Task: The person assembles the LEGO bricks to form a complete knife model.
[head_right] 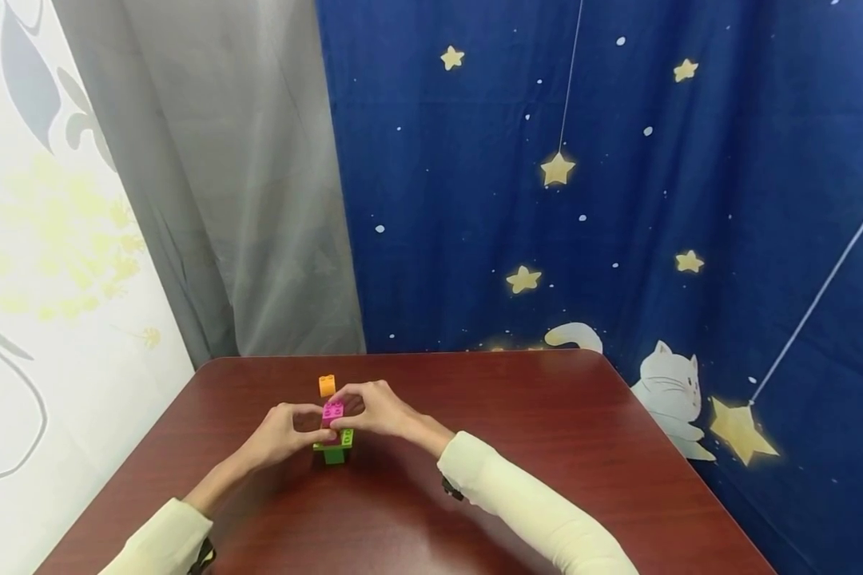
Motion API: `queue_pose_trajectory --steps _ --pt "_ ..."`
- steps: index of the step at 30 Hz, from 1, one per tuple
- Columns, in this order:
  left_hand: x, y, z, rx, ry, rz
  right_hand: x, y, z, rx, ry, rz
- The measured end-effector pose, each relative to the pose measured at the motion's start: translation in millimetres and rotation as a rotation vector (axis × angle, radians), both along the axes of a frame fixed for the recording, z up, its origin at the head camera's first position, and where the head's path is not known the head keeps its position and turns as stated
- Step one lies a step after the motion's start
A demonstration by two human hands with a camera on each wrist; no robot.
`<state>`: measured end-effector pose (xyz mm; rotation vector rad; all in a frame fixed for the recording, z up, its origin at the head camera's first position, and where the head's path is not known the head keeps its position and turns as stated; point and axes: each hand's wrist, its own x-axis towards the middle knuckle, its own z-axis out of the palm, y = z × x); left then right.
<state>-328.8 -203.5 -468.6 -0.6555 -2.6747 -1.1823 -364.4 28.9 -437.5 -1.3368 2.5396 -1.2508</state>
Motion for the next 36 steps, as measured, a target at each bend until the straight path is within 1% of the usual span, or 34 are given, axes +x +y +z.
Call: queue_pose_trajectory --steps 3,7,11,17,24,33,36 --pt "0.5 -0.4 0.7 -0.006 0.003 0.004 1.8 -0.9 -2.1 -0.002 0.003 0.005" --pt "1.8 -1.3 -0.2 -0.007 -0.024 0.016 4.1 -2.3 -5.4 -0.009 0.002 0.007" --pt "1.4 -1.2 -1.8 -0.008 -0.047 0.017 4.8 -3.0 -8.4 -0.005 0.001 -0.012" --pt "-0.3 0.7 -2.4 -0.013 -0.034 0.019 5.3 -3.1 -9.6 -0.021 -0.019 -0.031" --pt "0.1 2.1 -3.2 0.000 -0.046 0.013 5.1 -2.7 -11.8 -0.027 -0.033 -0.049" --pt "-0.6 2.1 0.1 -0.007 -0.027 -0.005 3.8 -4.4 -10.7 -0.021 0.004 -0.044" --pt "-0.7 1.6 0.5 -0.010 -0.015 -0.006 3.3 -6.0 -9.6 0.002 0.033 -0.042"
